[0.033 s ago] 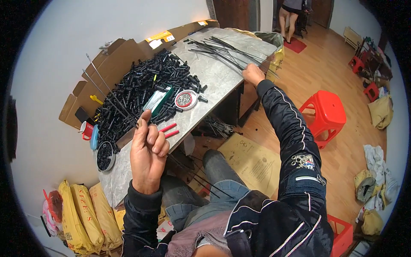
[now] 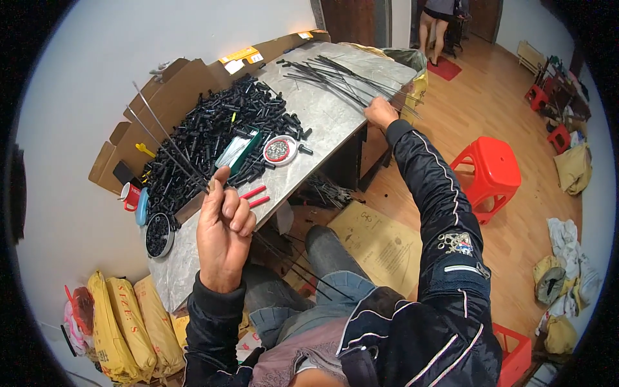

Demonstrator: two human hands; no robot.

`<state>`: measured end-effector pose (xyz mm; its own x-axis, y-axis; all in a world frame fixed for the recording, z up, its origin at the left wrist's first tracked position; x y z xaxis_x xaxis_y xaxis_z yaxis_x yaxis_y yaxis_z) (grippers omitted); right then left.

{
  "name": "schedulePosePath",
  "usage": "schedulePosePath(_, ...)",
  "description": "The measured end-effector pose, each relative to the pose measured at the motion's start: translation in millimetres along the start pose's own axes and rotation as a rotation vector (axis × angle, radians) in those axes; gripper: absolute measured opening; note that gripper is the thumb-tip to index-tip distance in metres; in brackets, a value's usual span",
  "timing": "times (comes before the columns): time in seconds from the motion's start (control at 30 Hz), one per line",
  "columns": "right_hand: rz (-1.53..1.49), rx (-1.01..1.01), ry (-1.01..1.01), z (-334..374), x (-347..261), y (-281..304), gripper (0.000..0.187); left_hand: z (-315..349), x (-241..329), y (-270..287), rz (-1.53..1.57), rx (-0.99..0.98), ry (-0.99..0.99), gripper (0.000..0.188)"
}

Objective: Sorting, bundling, and trimming the ends of black cable ties at a workstation.

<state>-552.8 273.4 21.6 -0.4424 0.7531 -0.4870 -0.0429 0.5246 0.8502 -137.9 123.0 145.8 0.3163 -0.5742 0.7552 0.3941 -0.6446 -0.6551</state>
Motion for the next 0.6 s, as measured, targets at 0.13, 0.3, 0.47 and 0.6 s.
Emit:
schedulePosePath(0.13, -0.002, 0.006, 0.006, 10.6, -3.6, -5.5, 0.038, 4.7, 3.7, 7.7, 0.021, -0.036, -0.01, 0.028)
schedulePosePath(0.3, 0.069, -0.001, -0.003, -4.7, 11.2, -13.0, 0.039, 5.0, 1.6, 5.7, 0.044, -0.025, 0.005, 0.027)
schedulePosePath(0.47, -1.089, -0.569, -0.27, 41.5, -83.7, -0.2, 0.02, -2.1, -2.6, 3.9, -0.005, 0.007, 0.017, 0.026)
schedulePosePath(0.6, -1.274, -0.627, -0.19, 88.2, -151.4, 48.2, 0.015, -35.9, -12.1, 6.3, -0.063, 0.009, -0.014, 0.024)
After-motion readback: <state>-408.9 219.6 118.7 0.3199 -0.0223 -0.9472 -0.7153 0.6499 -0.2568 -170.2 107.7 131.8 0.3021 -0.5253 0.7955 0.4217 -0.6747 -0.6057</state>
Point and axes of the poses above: each hand's wrist, its own z-axis away from the middle knuckle, its own y-axis out of the back of the hand, x = y × z, the point moved 3 cm from there along -z, towards the middle knuckle, and after that the axes turned 2 degrees about -z, right-handed, at the moved point
